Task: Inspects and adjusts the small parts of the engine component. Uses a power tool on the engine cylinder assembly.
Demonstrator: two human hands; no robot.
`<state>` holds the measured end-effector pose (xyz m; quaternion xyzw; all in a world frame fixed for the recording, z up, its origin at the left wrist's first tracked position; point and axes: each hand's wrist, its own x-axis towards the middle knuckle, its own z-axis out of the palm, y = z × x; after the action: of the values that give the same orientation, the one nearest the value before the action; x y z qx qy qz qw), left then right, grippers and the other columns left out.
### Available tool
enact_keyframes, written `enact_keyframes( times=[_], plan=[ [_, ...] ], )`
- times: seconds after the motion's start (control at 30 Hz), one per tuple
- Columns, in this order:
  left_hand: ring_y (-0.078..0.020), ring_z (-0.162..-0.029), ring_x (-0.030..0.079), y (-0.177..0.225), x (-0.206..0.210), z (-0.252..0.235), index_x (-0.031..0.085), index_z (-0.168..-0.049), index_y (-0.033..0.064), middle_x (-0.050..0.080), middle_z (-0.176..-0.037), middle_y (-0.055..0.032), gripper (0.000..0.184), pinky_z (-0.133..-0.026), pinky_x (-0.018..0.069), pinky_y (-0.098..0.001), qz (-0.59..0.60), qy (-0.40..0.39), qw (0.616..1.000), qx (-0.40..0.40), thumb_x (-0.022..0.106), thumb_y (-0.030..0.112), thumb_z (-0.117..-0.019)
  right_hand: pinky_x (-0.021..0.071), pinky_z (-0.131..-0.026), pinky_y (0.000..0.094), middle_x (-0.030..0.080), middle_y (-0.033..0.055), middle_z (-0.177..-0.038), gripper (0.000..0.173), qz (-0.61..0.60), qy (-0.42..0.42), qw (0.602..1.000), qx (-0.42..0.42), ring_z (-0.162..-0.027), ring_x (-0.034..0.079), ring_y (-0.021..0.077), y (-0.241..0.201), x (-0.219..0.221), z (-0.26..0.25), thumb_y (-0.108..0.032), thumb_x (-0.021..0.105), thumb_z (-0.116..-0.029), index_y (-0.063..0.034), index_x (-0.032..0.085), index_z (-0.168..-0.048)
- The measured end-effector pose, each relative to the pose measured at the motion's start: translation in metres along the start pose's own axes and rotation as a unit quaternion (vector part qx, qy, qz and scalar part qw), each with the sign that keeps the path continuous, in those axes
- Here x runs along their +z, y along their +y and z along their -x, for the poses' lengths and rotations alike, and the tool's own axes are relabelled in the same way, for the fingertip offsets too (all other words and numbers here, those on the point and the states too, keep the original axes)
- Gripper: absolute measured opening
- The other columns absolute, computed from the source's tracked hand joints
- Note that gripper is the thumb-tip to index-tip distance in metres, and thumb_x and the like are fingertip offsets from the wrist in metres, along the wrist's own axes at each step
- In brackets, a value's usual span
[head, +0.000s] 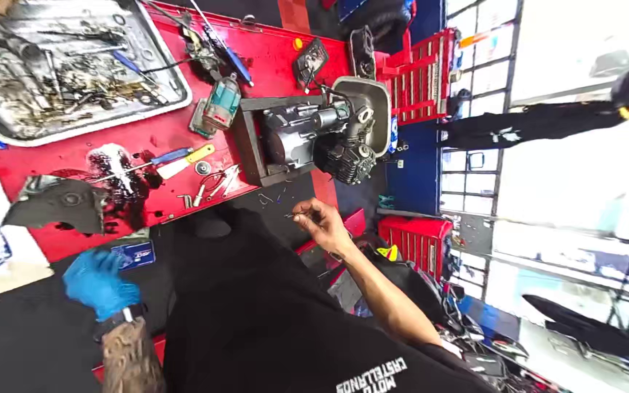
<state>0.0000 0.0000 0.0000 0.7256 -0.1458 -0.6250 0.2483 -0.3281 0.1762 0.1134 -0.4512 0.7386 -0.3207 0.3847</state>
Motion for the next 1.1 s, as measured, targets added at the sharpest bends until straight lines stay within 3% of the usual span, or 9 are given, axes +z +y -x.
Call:
enact_keyframes(
  times=[0.03,0.1,0.2,0.4,0.57,0.7,0.83,0.97,1.1],
  plan=[
    [-0.0223,-0.105,0.066,-0.026,0.007,0.010,0.045,-0.139,-0.0116,0.061,-0.124,-0.0212,0.037,-0.097,0.0553,-0.0372,-0.031,-0.153,0.986,0.063,0.041,0.010,-0.1083,0.0601,-0.069,0.0287,0.072,0.0083,-0.093,0.018,0.001,-0.025,1.000,-0.002,-0.075,0.068,0.0103,-0.005,-0.004,0.000,-0.007,0.064,-0.0989,0.0054,0.067,-0.112],
    [-0.0230,-0.115,0.068,-0.059,0.040,0.037,0.052,-0.142,-0.0037,0.065,-0.133,-0.0150,0.041,-0.099,0.0578,-0.0415,-0.094,-0.387,0.903,0.163,0.051,0.018,-0.1069,0.0599,-0.070,0.0281,0.072,0.0084,-0.093,0.019,0.004,-0.082,0.997,-0.015,-0.076,0.068,0.0096,-0.014,-0.007,-0.004,-0.009,0.065,-0.0990,0.0054,0.068,-0.111],
    [-0.0155,-0.117,0.068,-0.063,0.106,0.113,0.056,-0.142,0.0011,0.067,-0.133,-0.0083,0.042,-0.100,0.0581,-0.0337,-0.106,-0.518,0.820,0.219,0.060,0.010,-0.1014,0.0599,-0.072,0.0287,0.072,0.0082,-0.090,0.020,0.020,-0.130,0.990,-0.043,-0.075,0.068,0.0093,-0.022,-0.014,-0.018,-0.011,0.067,-0.0987,0.0051,0.068,-0.109],
    [-0.0102,-0.101,0.073,-0.086,0.192,0.159,0.069,-0.122,0.0006,0.076,-0.111,-0.0042,0.027,-0.090,0.0628,-0.0267,-0.045,-0.423,0.848,0.316,0.071,0.007,-0.0960,0.0599,-0.061,0.0255,0.071,0.0047,-0.085,0.018,-0.010,-0.228,0.973,-0.015,-0.068,0.068,0.0084,-0.003,-0.089,-0.049,-0.013,0.068,-0.0989,0.0030,0.065,-0.106],
    [-0.0123,-0.096,0.074,-0.134,0.273,0.189,0.067,-0.131,0.0041,0.076,-0.109,-0.0028,0.034,-0.087,0.0643,-0.0293,-0.011,-0.327,0.884,0.334,0.070,0.010,-0.0979,0.0604,-0.061,0.0274,0.071,0.0029,-0.082,0.015,0.089,-0.308,0.934,-0.157,-0.067,0.067,0.0080,0.024,-0.172,-0.095,-0.011,0.070,-0.0959,0.0001,0.070,-0.106],
    [-0.0154,-0.093,0.074,-0.186,0.338,0.208,0.070,-0.129,0.0076,0.076,-0.109,-0.0041,0.028,-0.086,0.0646,-0.0334,0.075,-0.209,0.922,0.317,0.062,0.008,-0.1022,0.0654,-0.061,0.0336,0.072,0.0084,-0.096,0.025,0.077,-0.376,0.900,-0.206,-0.073,0.072,0.0172,0.016,-0.228,-0.139,0.001,0.062,-0.0940,0.0023,0.060,-0.119],
    [-0.0179,-0.093,0.075,-0.221,0.370,0.228,0.071,-0.120,0.0052,0.076,-0.106,-0.0054,0.021,-0.084,0.0650,-0.0352,0.167,-0.067,0.944,0.277,0.064,0.005,-0.0999,0.0607,-0.060,0.0253,0.071,0.0012,-0.087,0.018,0.171,-0.473,0.819,-0.276,-0.071,0.069,0.0087,0.019,-0.228,-0.169,-0.009,0.060,-0.1014,-0.0002,0.063,-0.117],
    [-0.0205,-0.095,0.075,-0.239,0.388,0.236,0.070,-0.123,0.0022,0.077,-0.108,-0.0084,0.023,-0.086,0.0645,-0.0371,0.259,-0.026,0.927,0.270,0.064,0.007,-0.1010,0.0537,-0.083,0.0276,0.068,-0.0008,-0.098,0.021,0.327,-0.533,0.691,-0.363,-0.090,0.063,0.0068,0.020,-0.218,-0.183,-0.025,0.063,-0.0999,-0.0142,0.076,-0.112],
    [-0.0159,-0.094,0.075,-0.245,0.418,0.248,0.073,-0.119,0.0040,0.077,-0.108,-0.0065,0.022,-0.086,0.0634,-0.0329,0.310,-0.002,0.909,0.280,0.069,0.007,-0.0981,0.0577,-0.080,0.0307,0.075,-0.0061,-0.094,0.019,0.386,-0.558,0.644,-0.353,-0.083,0.068,0.0022,0.026,-0.218,-0.181,-0.025,0.065,-0.0980,-0.0164,0.076,-0.111]
  ],
)
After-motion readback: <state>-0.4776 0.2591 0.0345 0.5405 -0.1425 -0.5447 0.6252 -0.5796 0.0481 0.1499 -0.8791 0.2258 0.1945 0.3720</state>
